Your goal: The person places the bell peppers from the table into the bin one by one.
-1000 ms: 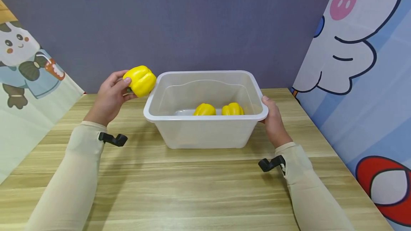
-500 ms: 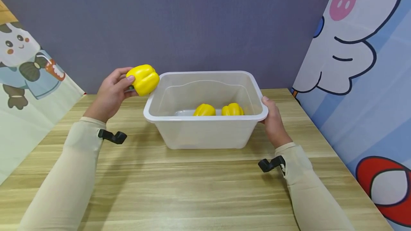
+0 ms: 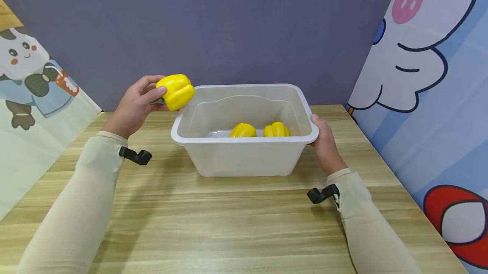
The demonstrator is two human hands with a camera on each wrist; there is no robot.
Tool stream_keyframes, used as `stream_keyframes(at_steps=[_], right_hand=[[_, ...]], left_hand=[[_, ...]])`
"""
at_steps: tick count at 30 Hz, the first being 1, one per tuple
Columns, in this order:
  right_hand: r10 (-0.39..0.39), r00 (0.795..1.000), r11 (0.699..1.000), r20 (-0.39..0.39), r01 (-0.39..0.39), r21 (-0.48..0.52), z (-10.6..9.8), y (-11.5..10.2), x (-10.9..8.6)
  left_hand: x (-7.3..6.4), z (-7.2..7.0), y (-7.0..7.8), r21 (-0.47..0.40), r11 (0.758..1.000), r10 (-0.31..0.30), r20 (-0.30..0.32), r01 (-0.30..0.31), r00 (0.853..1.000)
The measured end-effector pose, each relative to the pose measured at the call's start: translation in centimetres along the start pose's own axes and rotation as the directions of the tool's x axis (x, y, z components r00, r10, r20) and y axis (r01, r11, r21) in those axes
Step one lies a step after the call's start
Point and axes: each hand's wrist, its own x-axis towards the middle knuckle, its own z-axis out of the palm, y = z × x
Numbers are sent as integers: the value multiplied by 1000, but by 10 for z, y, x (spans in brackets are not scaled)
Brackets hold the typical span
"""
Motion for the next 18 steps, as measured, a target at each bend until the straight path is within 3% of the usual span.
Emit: stream_keyframes(at_steps=[10,18], right_hand=[[15,1000,1000,0,-15,-18,1,-2,-2],[5,1000,998,-31,-3,61,-1,0,-1]], left_hand=[[2,3,5,31,999,-15,38,14,999],[4,6,11,44,999,-20,59,18,998]])
